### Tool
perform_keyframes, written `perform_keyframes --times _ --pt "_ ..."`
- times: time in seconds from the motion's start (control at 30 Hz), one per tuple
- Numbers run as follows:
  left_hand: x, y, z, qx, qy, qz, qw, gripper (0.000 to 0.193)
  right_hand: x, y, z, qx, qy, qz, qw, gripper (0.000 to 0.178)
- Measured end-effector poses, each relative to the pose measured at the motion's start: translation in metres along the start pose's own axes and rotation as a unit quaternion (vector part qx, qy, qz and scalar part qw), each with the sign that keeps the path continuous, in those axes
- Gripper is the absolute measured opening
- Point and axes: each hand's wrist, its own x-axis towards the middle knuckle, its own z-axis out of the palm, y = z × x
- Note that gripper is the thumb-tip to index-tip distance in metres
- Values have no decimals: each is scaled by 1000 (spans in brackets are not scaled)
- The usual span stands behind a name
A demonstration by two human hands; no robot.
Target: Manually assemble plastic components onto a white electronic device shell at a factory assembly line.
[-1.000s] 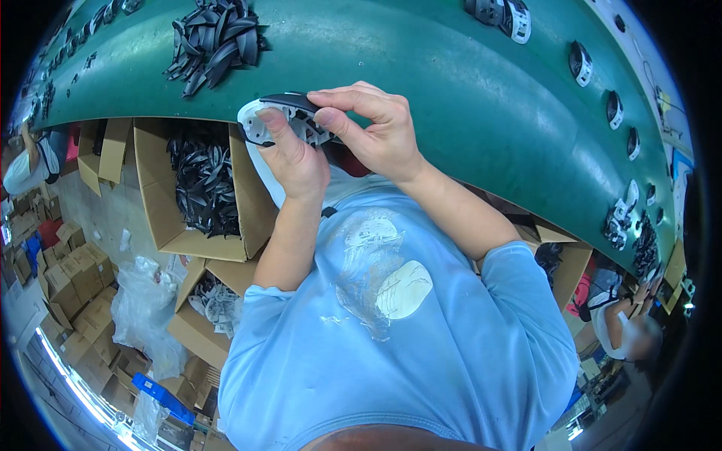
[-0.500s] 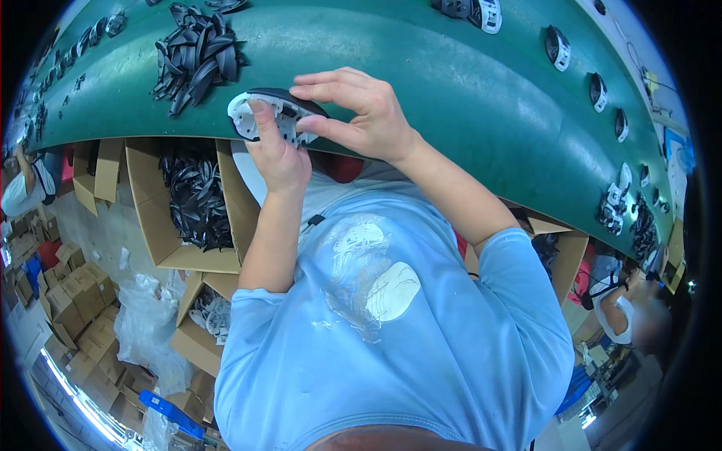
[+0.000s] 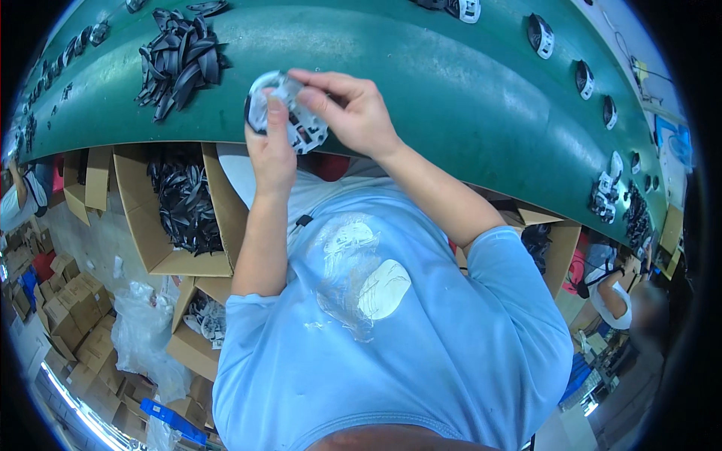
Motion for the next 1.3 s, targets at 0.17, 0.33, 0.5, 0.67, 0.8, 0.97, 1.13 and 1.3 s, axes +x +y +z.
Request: perform_keyframes --times 0.17,0.33,0.5,0.67,0.8,0.97,1.13,1.3 --pt "9 18 10 -81 -47 -126 988 52 -2 14 -1 150 73 117 979 34" --pt "11 17 10 93 -40 -67 993 59 -14 3 -5 44 63 42 996 29" --pt "23 33 1 -119 -106 -180 971 86 9 -1 -37 -289 74 -306 904 31" --pt "31 47 1 -106 -181 -218 953 97 24 -11 -49 -270 25 -291 918 27" --pt "36 42 -2 -19 -208 -226 952 94 29 -22 -53 -248 -7 -228 942 23" --pt "54 32 -5 -13 -231 -254 939 73 30 -29 -63 -277 -95 -247 924 28" --pt "60 16 -11 334 -255 174 890 69 32 -4 -85 -296 -141 -120 937 78" --pt "70 7 -16 549 -288 309 721 69 56 22 -102 -420 -261 -212 843 73"
